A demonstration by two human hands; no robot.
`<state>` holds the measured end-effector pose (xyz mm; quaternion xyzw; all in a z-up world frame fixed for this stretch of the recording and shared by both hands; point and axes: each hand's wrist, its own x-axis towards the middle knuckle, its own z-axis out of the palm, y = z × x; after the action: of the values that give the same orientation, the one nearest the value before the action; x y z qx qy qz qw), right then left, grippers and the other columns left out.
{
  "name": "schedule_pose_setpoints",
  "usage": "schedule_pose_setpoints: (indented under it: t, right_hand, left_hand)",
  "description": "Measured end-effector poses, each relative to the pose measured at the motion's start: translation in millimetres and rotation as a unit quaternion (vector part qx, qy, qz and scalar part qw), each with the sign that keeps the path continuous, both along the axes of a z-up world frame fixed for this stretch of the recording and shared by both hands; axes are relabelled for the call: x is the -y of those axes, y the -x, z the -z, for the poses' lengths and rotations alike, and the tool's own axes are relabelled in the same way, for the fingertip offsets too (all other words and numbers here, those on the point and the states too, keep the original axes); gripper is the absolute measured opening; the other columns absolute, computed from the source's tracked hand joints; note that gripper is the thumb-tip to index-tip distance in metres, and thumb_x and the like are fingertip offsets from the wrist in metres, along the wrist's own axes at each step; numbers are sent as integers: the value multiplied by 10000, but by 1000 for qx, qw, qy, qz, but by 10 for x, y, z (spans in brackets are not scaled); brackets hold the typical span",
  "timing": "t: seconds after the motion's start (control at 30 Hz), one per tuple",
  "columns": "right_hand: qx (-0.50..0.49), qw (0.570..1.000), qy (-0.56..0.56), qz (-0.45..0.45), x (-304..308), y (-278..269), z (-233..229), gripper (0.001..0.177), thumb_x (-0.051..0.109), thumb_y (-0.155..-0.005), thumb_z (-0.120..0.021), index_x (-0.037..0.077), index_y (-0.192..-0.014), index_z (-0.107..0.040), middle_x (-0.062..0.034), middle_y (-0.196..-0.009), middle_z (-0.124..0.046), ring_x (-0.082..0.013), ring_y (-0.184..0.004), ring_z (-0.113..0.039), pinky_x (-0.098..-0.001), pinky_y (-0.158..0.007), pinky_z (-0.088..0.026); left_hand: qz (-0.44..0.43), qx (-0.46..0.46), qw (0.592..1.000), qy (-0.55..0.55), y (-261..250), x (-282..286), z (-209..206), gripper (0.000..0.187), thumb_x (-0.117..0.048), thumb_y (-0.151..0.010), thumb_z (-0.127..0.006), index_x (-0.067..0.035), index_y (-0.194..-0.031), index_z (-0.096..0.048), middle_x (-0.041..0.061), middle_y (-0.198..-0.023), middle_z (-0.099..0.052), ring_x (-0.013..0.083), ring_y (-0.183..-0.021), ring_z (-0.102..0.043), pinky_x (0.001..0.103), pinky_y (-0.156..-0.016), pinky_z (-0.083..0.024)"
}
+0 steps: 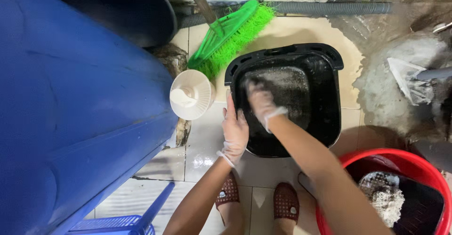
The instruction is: The person scrubs the interior of a black rectangular appliance part with a soapy sponge, rinses it by pouring water from a bucket, and continues scrubbing. The part is handled repeatedly with gloved hands in a tiled utility area.
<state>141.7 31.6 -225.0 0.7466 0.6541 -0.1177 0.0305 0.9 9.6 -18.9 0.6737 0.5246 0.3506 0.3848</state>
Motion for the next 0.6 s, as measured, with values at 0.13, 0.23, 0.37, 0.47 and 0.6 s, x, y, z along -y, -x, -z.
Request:
schedule_pose_setpoints:
  t: [0.13,0.23,0.37,0.47,0.6]
  right_hand:
    - [-91,994,23,-55,723,287,-50,365,209,-950,-538,19,-1260,-572,-197,-1126,-674,-343,-1009,-690,-437,-751,-593]
    - [-26,998,30,-51,550,266,-5,515,186,-872,-530,-18,-1345,-532,-245,-1188,-660,-326,-1031,-692,-411,-708,-596]
    - [-93,993,65,35,-111,50,91,443,77,-1030,-437,37,-1465,-509,-256,-1223,-670,-359,-988,-718,-447,-738,-599]
    - [-36,991,128,9,-203,-49,-2,417,121,-1002,-449,7,-1396,-523,-246,-1223,-680,-347,-1004,-724,-445,-728,-606]
    - [-89,977,192,-32,448,76,-270,448,123,-988,-463,-24,-1408,-509,-272,-1152,-689,-343,-1018,-721,-415,-796,-604]
  left_hand:
    - [-10,-17,1000,11,45,35,94,704,20,-972,-562,-103,-1610,-292,271,-1371,-609,485,-1193,-612,522,-1218,-329]
    - [-1,-4,1000,8,63,41,85,713,40,-949,-528,-93,-1603,-277,288,-1424,-583,472,-1112,-646,534,-1231,-293]
    - [-7,-28,999,24,71,117,55,708,13,-970,-557,-96,-1614,-283,273,-1292,-638,469,-1120,-637,514,-1240,-317]
    - [-13,-37,996,83,38,53,58,714,-4,-971,-550,-107,-1623,-279,239,-1085,-703,444,-985,-692,509,-1287,-302]
    - [-13,-38,999,-9,54,26,137,713,3,-975,-562,-103,-1623,-285,277,-1206,-676,477,-1050,-663,514,-1230,-310]
